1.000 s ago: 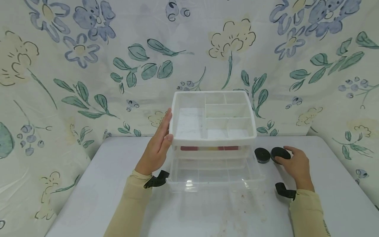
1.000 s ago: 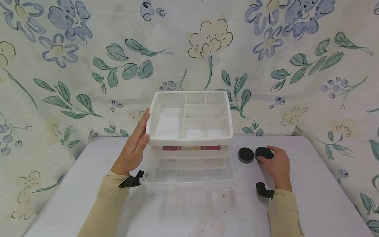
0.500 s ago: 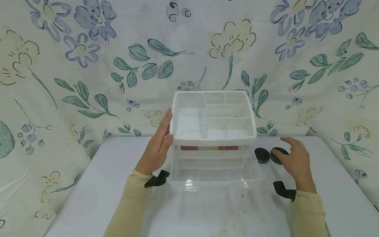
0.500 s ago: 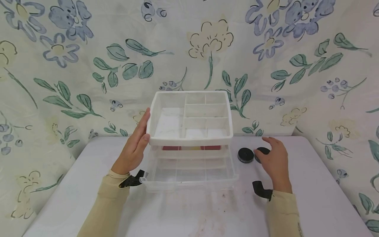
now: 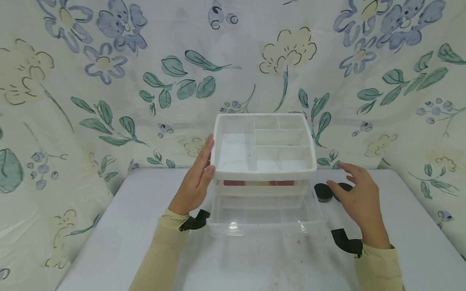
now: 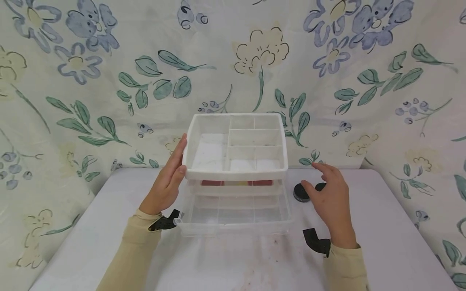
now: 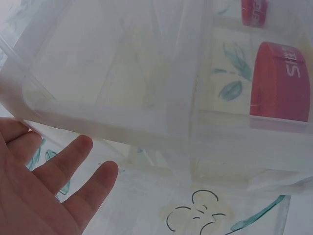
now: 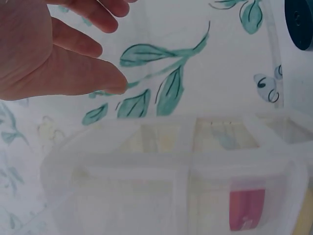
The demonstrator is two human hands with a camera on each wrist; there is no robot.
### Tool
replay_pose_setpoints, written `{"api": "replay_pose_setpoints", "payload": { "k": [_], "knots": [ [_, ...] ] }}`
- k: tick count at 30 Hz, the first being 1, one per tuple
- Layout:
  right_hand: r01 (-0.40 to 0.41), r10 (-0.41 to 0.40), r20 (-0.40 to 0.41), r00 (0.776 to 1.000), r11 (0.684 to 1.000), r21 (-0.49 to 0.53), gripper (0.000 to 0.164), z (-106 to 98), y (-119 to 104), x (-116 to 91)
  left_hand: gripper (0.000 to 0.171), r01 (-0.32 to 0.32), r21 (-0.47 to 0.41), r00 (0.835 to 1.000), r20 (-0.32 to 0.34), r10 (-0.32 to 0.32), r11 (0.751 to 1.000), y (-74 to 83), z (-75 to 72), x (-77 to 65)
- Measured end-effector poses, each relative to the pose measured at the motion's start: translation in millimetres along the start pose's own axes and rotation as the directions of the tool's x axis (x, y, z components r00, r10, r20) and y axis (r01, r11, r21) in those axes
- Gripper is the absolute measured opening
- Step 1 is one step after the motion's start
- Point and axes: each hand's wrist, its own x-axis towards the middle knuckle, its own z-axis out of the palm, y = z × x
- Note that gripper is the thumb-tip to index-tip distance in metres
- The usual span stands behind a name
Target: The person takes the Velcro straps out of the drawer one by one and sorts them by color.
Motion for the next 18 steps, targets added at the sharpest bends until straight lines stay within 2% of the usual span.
{"api": "replay_pose_setpoints", "payload": {
  "k": [9,18],
  "knots": [
    [0.132,-0.130,-0.083,0.988,0.991,0.023,0.047,-7,-17,-15,0.060,-0.003,-0.008,1.000,-0.003,0.003,1.000,0.2,0.7,0.0],
    [0.316,-0.299,-0.204,0.932,0.947,0.058,0.047,-17,-28,-33,0.060,0.001,-0.009,1.000,-0.003,-0.001,1.000,0.3,1.4,0.2]
  ]
}}
